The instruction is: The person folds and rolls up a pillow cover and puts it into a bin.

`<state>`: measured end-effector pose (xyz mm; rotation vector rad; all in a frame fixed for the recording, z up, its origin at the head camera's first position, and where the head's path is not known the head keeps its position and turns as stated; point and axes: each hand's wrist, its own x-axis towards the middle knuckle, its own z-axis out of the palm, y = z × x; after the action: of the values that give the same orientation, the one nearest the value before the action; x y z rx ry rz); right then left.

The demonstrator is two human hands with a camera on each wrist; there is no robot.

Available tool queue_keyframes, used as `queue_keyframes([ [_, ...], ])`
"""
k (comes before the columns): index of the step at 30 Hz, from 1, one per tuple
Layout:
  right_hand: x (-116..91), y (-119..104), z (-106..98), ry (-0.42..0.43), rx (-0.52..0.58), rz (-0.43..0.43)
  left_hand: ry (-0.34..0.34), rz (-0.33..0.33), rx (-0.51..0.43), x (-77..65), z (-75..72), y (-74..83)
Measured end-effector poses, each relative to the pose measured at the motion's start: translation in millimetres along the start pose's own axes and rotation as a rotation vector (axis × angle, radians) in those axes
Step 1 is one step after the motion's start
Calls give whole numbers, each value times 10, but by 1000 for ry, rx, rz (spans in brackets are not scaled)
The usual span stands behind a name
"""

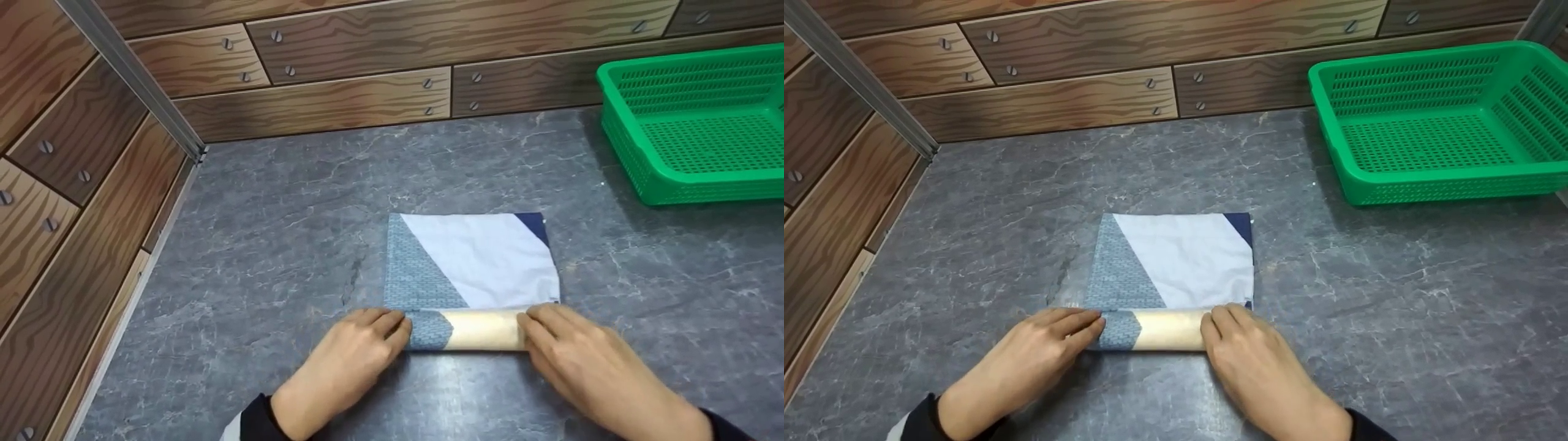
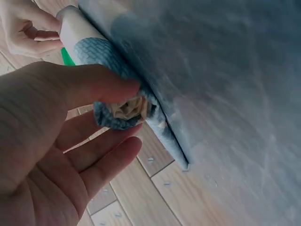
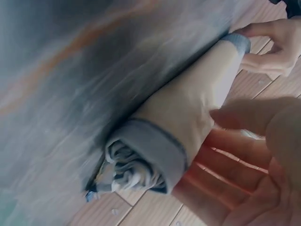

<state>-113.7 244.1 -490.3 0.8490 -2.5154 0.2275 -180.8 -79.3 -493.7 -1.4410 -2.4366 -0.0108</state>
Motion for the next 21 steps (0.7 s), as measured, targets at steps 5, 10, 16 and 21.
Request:
queue_keyframes([
  [5, -46, -44, 0, -26, -46, 6, -37, 23, -224, -29, -63, -67],
  [10, -63, -2, 27, -67, -55, -4, -131, -3, -484, -74, -102, -160],
  [16, -51, 58, 60, -145, -35, -8, -172, -126, -697, -77, -36, -248],
  [21, -44, 122, 88, -169, -20, -33, -135, -199, -666, -45, 28, -219],
])
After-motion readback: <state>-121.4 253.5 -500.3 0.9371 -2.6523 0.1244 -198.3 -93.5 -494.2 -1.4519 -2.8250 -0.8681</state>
